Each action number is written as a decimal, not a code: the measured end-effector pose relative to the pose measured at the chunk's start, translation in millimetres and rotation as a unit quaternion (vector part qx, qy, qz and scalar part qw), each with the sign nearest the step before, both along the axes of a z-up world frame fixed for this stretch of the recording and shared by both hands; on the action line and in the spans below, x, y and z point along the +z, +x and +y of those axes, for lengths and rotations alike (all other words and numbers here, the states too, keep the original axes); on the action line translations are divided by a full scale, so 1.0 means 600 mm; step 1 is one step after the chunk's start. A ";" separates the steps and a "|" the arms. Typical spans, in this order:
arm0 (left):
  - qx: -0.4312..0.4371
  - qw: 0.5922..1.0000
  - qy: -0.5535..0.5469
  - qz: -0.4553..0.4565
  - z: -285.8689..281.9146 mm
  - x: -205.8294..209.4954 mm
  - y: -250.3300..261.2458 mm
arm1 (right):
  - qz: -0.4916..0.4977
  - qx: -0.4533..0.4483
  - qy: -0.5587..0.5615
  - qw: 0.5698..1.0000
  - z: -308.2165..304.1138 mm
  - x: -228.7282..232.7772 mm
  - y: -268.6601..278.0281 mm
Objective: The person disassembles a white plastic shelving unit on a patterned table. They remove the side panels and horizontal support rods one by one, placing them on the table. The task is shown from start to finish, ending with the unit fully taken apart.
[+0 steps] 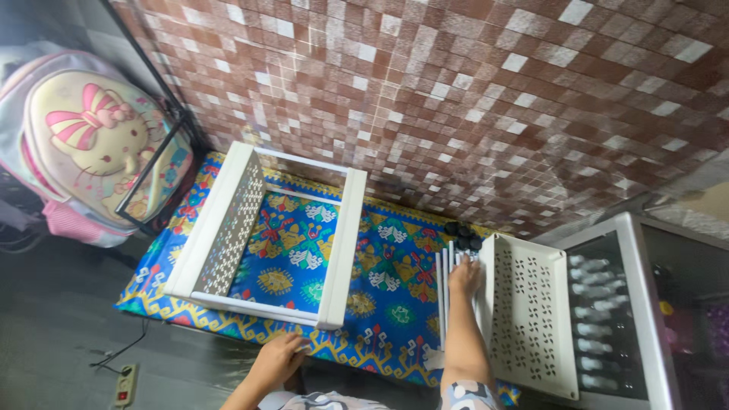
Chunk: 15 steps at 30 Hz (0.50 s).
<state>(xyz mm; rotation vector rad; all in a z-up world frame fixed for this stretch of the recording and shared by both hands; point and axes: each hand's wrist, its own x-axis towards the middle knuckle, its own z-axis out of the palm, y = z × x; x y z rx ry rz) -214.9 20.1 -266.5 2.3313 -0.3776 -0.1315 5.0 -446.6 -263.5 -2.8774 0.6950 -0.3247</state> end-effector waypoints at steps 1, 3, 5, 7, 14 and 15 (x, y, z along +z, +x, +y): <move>-0.018 0.999 -0.004 -0.027 0.004 0.028 -0.004 | -0.029 -0.001 -0.006 1.000 0.015 0.007 -0.003; -0.061 0.994 -0.013 -0.085 0.011 0.092 0.001 | -0.182 0.108 0.038 0.977 0.068 0.031 -0.013; -0.031 0.977 -0.036 -0.210 0.017 0.157 0.023 | -0.194 0.167 0.239 0.937 0.140 0.068 -0.043; 0.002 0.952 -0.019 -0.305 0.020 0.211 0.054 | -0.137 0.304 0.382 0.862 0.241 0.099 -0.110; -0.187 0.964 0.068 -0.175 0.031 0.228 0.142 | -0.026 0.445 0.196 0.874 0.458 0.212 -0.272; -0.197 0.965 0.067 -0.158 0.030 0.219 0.144 | -0.025 0.440 0.206 0.874 0.465 0.218 -0.269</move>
